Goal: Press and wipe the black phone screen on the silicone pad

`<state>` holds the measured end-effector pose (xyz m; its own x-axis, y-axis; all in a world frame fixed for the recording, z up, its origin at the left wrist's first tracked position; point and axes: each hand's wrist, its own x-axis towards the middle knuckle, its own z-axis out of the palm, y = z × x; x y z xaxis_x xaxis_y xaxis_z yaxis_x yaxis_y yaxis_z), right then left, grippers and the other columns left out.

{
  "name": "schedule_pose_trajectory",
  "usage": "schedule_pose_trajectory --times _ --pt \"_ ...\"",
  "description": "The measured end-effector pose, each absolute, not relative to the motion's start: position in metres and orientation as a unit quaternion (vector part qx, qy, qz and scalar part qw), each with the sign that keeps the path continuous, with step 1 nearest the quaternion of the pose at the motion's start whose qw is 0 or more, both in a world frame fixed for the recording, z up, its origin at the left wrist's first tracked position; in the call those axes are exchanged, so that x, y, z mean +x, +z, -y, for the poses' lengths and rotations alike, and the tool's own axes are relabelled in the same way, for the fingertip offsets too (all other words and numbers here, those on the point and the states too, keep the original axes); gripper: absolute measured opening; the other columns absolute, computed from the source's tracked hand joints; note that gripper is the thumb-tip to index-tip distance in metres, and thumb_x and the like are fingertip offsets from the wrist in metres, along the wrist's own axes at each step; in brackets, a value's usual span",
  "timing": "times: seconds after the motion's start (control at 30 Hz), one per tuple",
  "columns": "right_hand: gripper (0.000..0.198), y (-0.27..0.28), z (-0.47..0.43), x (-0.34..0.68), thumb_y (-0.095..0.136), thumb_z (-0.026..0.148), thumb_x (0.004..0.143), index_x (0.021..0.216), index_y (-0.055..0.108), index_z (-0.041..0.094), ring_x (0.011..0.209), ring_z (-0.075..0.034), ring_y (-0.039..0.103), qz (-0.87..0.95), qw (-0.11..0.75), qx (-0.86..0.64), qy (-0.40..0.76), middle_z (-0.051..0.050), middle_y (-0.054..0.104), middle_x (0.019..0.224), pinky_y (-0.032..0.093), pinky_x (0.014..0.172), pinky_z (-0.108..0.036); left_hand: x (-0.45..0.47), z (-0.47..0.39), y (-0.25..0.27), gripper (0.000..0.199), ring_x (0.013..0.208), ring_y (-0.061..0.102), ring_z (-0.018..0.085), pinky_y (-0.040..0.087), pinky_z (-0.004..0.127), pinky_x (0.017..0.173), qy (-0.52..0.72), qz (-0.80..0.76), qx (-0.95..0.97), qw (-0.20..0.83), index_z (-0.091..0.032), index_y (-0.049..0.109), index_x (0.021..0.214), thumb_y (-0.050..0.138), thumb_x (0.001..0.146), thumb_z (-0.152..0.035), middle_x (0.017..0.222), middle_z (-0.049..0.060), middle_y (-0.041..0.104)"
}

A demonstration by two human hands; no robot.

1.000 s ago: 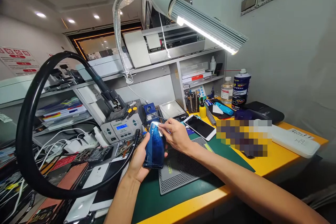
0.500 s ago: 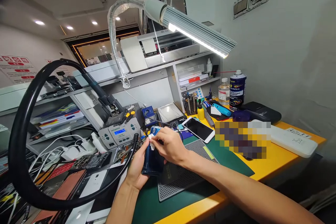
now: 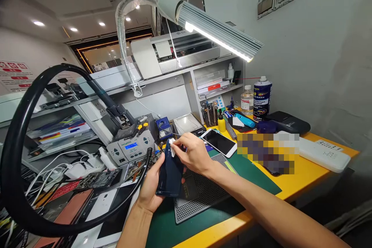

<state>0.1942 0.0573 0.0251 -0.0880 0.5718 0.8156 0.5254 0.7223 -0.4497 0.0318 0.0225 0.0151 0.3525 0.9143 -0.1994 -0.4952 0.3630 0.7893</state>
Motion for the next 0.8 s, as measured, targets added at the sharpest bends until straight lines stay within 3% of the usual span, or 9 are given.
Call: schedule_pose_trajectory --times 0.13,0.33,0.57,0.8 --pt "0.017 0.029 -0.057 0.196 0.061 0.026 0.095 0.079 0.066 0.021 0.072 -0.019 0.058 0.735 0.573 -0.361 -0.01 -0.004 0.065 0.075 0.045 0.069 -0.033 0.031 -0.021 0.017 0.042 0.094 0.074 0.032 0.062 0.043 0.081 0.466 -0.327 0.324 0.755 -0.012 0.07 0.12 0.059 0.096 -0.044 0.103 0.016 0.077" --pt "0.011 0.03 -0.06 0.204 0.063 0.025 0.095 0.087 0.07 0.022 0.082 -0.022 0.056 0.74 0.577 -0.342 -0.038 -0.006 0.066 0.083 0.045 0.077 -0.038 0.03 -0.02 0.018 0.044 0.087 0.074 0.031 0.062 0.041 0.069 0.451 -0.327 0.336 0.76 -0.009 0.071 0.117 0.056 0.097 -0.045 0.108 0.019 0.075" --pt "0.006 0.016 -0.034 0.185 0.062 0.021 0.093 0.089 0.066 0.021 0.076 -0.02 0.054 0.844 0.467 -0.247 -0.089 -0.005 0.066 0.082 0.041 0.07 -0.036 0.03 -0.025 0.016 0.034 0.096 0.074 0.028 0.059 0.041 0.088 0.492 -0.293 0.278 0.771 -0.011 0.07 0.114 0.056 0.098 -0.037 0.1 0.013 0.077" --pt "0.015 0.014 -0.066 0.203 0.049 0.02 0.102 0.101 0.064 0.016 0.07 -0.016 0.058 0.803 0.485 -0.338 -0.076 -0.008 0.065 0.088 0.045 0.062 -0.029 0.026 -0.026 0.015 0.04 0.088 0.074 0.027 0.061 0.038 0.076 0.462 -0.32 0.294 0.773 -0.008 0.072 0.111 0.059 0.096 -0.044 0.099 0.016 0.077"
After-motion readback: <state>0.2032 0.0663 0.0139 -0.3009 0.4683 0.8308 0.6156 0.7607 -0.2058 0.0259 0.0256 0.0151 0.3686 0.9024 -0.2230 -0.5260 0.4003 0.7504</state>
